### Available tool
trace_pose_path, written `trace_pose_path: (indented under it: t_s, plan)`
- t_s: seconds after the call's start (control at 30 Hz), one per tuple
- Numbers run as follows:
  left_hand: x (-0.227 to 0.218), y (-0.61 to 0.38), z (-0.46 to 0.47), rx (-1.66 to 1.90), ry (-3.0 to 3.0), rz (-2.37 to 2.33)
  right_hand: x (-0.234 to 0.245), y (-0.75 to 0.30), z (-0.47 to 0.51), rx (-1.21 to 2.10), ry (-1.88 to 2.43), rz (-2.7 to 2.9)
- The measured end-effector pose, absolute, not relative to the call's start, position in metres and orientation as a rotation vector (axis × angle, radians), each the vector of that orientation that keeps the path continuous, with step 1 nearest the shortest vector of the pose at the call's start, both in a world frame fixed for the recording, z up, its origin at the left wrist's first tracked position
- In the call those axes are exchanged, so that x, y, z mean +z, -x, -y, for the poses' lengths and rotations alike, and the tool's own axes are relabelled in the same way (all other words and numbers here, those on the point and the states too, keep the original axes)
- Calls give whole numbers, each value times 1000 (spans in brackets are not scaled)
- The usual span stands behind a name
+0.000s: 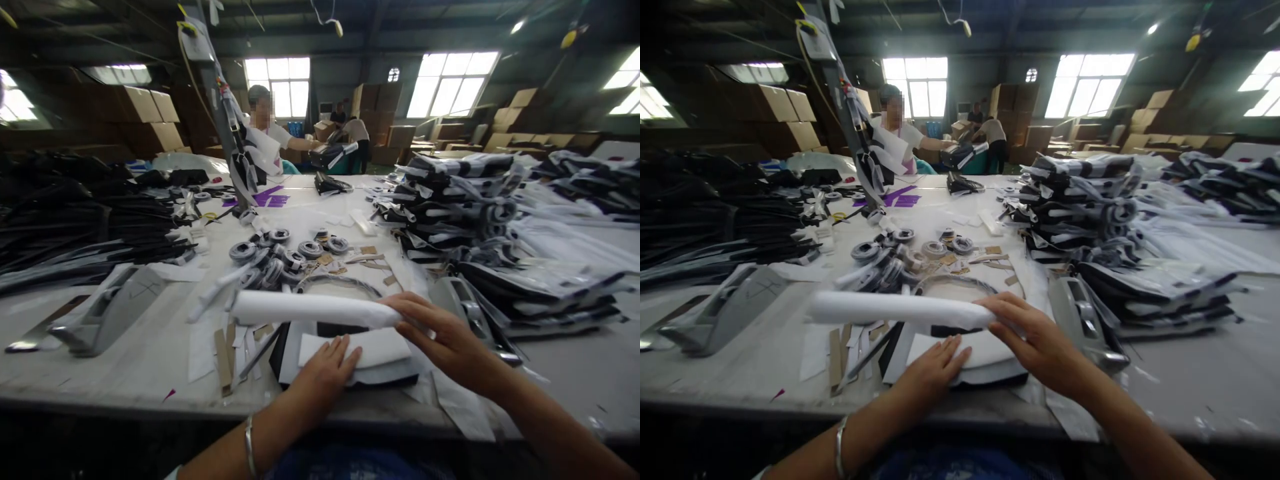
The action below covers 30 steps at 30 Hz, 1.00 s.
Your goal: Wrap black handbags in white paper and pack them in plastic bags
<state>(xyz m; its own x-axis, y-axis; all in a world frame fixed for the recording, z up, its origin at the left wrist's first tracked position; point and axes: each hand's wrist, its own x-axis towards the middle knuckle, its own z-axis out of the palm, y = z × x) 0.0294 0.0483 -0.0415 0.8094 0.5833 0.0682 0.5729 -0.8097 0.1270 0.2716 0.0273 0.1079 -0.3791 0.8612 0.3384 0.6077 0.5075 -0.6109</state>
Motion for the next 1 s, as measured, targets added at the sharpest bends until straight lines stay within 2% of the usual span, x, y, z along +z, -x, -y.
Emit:
trace_pose_path:
  t_s: [0.17,0.3,0.5,0.67,0.83,1.0]
  plan:
    - [-9,-21,-70,-5,-2789,-782,81,-339,56,476,1483,2202]
    - [5,-20,-81,-78,-2741,-727,39,-333,95,292,1557,2236]
    - [17,-20,-81,-128,-2713,-708,-28,-274,83,-204,1434,2081]
    - [26,-19,-72,-96,-2717,-758,-42,-251,56,-386,1391,1954]
    - [4,-21,-56,96,-2798,-840,-48,-246,48,-456,1396,1844]
    - [-35,-24,-45,328,-2983,-952,-46,-246,54,-361,1302,1921]
